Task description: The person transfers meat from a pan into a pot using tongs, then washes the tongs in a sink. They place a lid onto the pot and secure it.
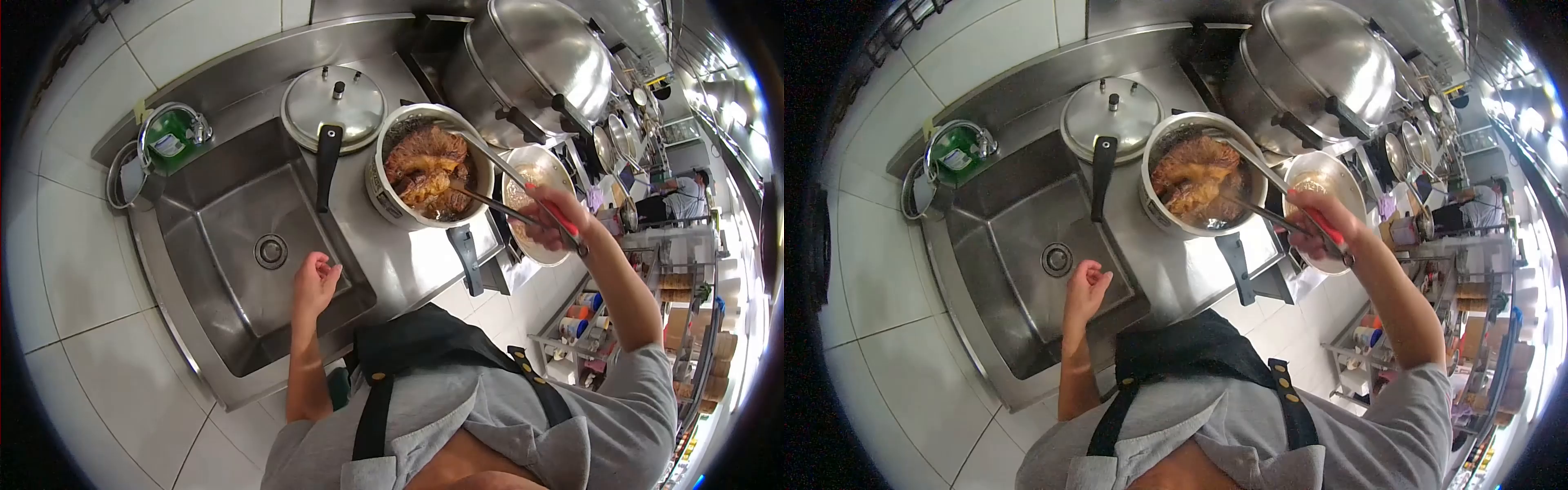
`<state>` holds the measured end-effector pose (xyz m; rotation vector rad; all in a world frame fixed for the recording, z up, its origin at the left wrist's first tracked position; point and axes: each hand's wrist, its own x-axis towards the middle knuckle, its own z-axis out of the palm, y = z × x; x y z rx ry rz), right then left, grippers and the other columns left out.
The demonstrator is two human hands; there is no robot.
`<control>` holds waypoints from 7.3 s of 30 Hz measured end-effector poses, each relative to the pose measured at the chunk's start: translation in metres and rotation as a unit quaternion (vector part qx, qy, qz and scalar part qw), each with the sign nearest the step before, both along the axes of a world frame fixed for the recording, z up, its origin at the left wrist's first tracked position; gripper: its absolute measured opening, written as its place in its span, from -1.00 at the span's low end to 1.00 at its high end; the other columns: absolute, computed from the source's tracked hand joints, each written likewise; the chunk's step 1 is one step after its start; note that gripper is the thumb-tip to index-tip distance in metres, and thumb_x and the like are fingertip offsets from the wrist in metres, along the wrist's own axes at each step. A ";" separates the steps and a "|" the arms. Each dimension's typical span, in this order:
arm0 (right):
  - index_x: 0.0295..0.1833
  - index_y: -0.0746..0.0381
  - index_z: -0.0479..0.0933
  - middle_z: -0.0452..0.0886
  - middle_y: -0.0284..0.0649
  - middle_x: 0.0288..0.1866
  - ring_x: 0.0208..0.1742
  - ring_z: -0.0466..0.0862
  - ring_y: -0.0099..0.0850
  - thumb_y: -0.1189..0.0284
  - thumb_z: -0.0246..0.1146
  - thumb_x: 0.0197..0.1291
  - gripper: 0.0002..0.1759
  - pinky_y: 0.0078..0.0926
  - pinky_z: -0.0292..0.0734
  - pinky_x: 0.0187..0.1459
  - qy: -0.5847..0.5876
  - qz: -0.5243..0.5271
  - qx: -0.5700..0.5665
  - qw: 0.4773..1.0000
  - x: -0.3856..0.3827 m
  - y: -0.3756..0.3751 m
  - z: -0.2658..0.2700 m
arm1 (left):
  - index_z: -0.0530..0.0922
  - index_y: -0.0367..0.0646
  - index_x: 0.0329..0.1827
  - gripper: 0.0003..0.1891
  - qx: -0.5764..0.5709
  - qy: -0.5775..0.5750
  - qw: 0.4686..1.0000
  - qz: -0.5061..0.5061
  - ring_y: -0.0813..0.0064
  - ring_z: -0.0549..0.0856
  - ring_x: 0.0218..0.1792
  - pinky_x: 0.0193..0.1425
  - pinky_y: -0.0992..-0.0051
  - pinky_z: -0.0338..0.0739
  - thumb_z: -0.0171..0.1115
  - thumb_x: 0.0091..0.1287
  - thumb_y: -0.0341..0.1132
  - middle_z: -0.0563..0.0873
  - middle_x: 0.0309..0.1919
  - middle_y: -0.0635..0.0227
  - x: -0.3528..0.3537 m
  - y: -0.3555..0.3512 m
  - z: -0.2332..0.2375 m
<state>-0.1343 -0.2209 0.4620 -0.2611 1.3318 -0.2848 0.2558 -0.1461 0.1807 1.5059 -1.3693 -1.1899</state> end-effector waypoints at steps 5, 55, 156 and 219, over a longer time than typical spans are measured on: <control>-0.04 0.34 0.49 0.39 -0.36 -0.65 -0.79 0.29 -0.63 -0.04 0.00 0.29 -0.41 -0.65 0.24 -0.80 0.024 0.100 -0.018 0.994 0.018 -0.039 -0.035 | 0.49 -0.26 -0.16 -0.70 0.018 0.005 0.999 -0.027 0.50 0.57 -0.48 -0.36 0.48 0.51 0.38 0.19 -0.29 0.59 -0.48 0.31 -0.007 -0.005 -0.001; 0.04 0.52 0.48 0.46 -0.30 -0.55 -0.67 0.41 -0.57 0.52 0.34 -0.05 -0.50 -0.56 0.28 -0.68 0.176 -0.060 -0.255 0.949 0.003 0.086 -0.098 | 0.59 -0.46 -0.15 -0.67 -0.019 -0.420 0.842 -0.338 -0.04 0.63 0.02 0.08 0.17 0.55 0.18 0.15 -0.33 0.65 -0.07 -0.17 -0.197 -0.264 0.095; -0.36 0.35 0.56 0.45 -0.29 -0.60 -0.70 0.40 -0.53 0.41 0.34 -0.07 -0.78 -0.53 0.25 -0.69 0.093 -0.061 -0.270 0.956 0.003 0.073 -0.094 | 0.48 -0.34 -0.01 -0.27 -0.224 -0.140 0.958 -0.112 0.28 0.73 -0.15 0.02 0.36 0.58 0.65 -0.24 -0.18 0.73 -0.18 0.10 -0.183 -0.210 0.238; 0.11 0.30 0.53 0.66 0.08 -0.12 -0.06 0.67 -0.06 0.18 0.37 -0.08 -0.37 -0.22 0.55 0.01 0.498 0.569 -0.256 0.602 -0.019 0.003 0.032 | 0.62 -0.41 -0.21 -0.57 0.134 0.160 0.965 -0.161 0.27 0.75 -0.31 -0.18 0.28 0.68 0.58 -0.10 -0.36 0.74 -0.28 0.14 -0.154 -0.236 0.155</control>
